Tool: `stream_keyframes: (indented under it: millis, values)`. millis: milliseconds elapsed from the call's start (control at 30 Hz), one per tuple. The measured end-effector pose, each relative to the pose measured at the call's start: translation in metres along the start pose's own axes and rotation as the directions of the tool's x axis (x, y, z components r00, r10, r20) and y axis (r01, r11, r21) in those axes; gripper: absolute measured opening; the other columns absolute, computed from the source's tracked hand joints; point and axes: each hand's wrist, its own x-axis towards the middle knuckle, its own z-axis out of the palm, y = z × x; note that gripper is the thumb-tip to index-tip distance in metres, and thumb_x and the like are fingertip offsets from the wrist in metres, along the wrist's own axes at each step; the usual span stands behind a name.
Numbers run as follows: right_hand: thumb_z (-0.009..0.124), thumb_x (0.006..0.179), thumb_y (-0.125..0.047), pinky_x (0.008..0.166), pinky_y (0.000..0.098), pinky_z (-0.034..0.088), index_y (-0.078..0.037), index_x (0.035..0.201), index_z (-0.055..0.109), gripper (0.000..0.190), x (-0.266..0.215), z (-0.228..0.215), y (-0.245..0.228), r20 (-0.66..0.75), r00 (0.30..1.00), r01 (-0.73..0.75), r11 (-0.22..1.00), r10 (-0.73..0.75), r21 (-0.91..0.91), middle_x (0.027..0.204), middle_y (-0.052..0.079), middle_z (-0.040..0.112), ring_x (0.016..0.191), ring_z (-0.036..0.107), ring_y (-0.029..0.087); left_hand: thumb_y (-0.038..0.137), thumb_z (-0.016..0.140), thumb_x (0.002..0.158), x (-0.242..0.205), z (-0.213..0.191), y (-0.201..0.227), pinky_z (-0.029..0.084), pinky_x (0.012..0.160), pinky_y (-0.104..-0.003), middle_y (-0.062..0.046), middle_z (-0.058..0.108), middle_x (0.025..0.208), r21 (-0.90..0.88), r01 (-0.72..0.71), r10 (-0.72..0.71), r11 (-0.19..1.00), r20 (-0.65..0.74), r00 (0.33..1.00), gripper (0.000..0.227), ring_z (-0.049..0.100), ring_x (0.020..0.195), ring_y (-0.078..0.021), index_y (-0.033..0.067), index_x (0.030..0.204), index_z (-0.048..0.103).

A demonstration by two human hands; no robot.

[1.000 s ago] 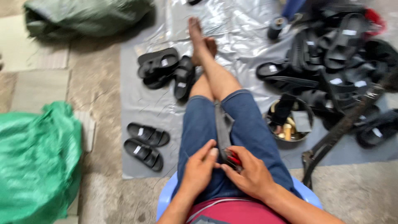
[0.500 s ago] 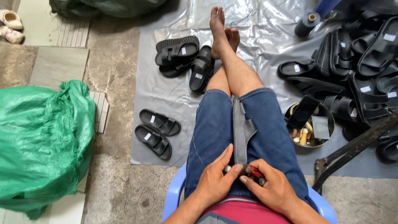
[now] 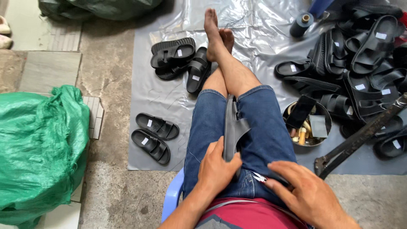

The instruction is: The person sits on a blue plastic chair and sews a black slipper sole using a needle and thread. They repeatedly push the needle through the sole and pull the thread to stitch the edges. The person occasionally uses pliers to cut the thread.

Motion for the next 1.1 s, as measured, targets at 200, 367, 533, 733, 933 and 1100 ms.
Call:
stream_keyframes:
  millis: [200, 367, 533, 733, 933, 1100]
  values:
    - [0.057, 0.078, -0.027, 0.081, 0.0215, 0.05, -0.026, 0.137, 0.038, 0.062, 0.048, 0.012, -0.024, 0.339, 0.919, -0.36, 0.781, 0.203, 0.51, 0.134, -0.003, 0.055, 0.101, 0.067, 0.005, 0.035, 0.059, 0.074, -0.011, 0.027, -0.032, 0.05, 0.059, -0.053, -0.01, 0.049, 0.12, 0.202, -0.315, 0.364, 0.927, -0.291, 0.885, 0.068, 0.059, 0.095, -0.0358, 0.0072, 0.132, 0.037]
    - [0.057, 0.075, -0.029, 0.04, 0.0296, 0.047, -0.035, 0.14, 0.03, 0.071, 0.075, 0.029, -0.043, 0.405, 0.807, -0.591, 0.584, 0.43, 0.557, 0.134, 0.015, 0.049, 0.093, 0.053, 0.013, 0.039, 0.057, 0.078, 0.002, 0.046, -0.034, 0.051, 0.049, -0.048, -0.013, 0.048, 0.12, 0.324, -0.373, 0.472, 0.869, -0.322, 0.821, 0.067, 0.063, 0.081, -0.0337, 0.0041, 0.132, 0.037]
    - [0.06, 0.072, -0.029, 0.054, 0.0344, 0.055, -0.036, 0.139, 0.034, 0.072, 0.081, 0.024, -0.02, 0.396, 0.784, -0.621, 0.598, 0.478, 0.507, 0.125, 0.018, 0.055, 0.117, 0.056, 0.015, 0.048, 0.067, 0.073, 0.0, 0.034, -0.035, 0.052, 0.066, -0.053, -0.017, 0.033, 0.133, 0.144, -0.481, 0.496, 0.865, -0.102, 0.862, 0.093, 0.051, 0.111, -0.0376, 0.0051, 0.14, 0.018]
    - [0.058, 0.077, -0.036, 0.079, 0.023, 0.045, -0.033, 0.132, 0.049, 0.055, 0.081, -0.03, -0.011, 0.434, 0.781, -0.539, 0.835, 0.448, 0.108, 0.098, -0.005, 0.07, 0.082, 0.063, 0.011, 0.021, 0.064, 0.082, 0.007, 0.005, -0.053, 0.026, 0.11, -0.032, -0.02, 0.029, 0.146, -0.295, -0.62, 0.669, 0.727, 0.101, 0.736, 0.07, 0.03, 0.136, -0.0266, 0.0098, 0.14, 0.026]
    - [0.04, 0.087, -0.032, 0.073, 0.0298, 0.049, -0.03, 0.13, 0.048, 0.043, 0.065, -0.031, 0.001, 0.572, 0.818, 0.015, 0.996, -0.063, 0.089, 0.096, -0.004, 0.064, 0.083, 0.065, 0.015, 0.017, 0.069, 0.079, 0.015, 0.009, -0.053, 0.032, 0.107, -0.029, -0.017, 0.027, 0.148, -0.276, -0.624, 0.67, 0.732, 0.121, 0.732, 0.074, 0.032, 0.136, -0.0241, 0.0131, 0.14, 0.027]
    - [0.051, 0.085, -0.033, 0.064, 0.0315, 0.052, -0.028, 0.119, 0.057, 0.036, 0.061, -0.013, 0.016, 0.424, 0.838, 0.365, 0.93, -0.344, 0.033, 0.093, -0.006, 0.066, 0.078, 0.066, 0.016, 0.021, 0.064, 0.084, 0.017, 0.008, -0.055, 0.028, 0.11, -0.031, -0.02, 0.025, 0.148, -0.28, -0.66, 0.707, 0.697, 0.114, 0.698, 0.07, 0.031, 0.137, -0.027, 0.0132, 0.141, 0.025]
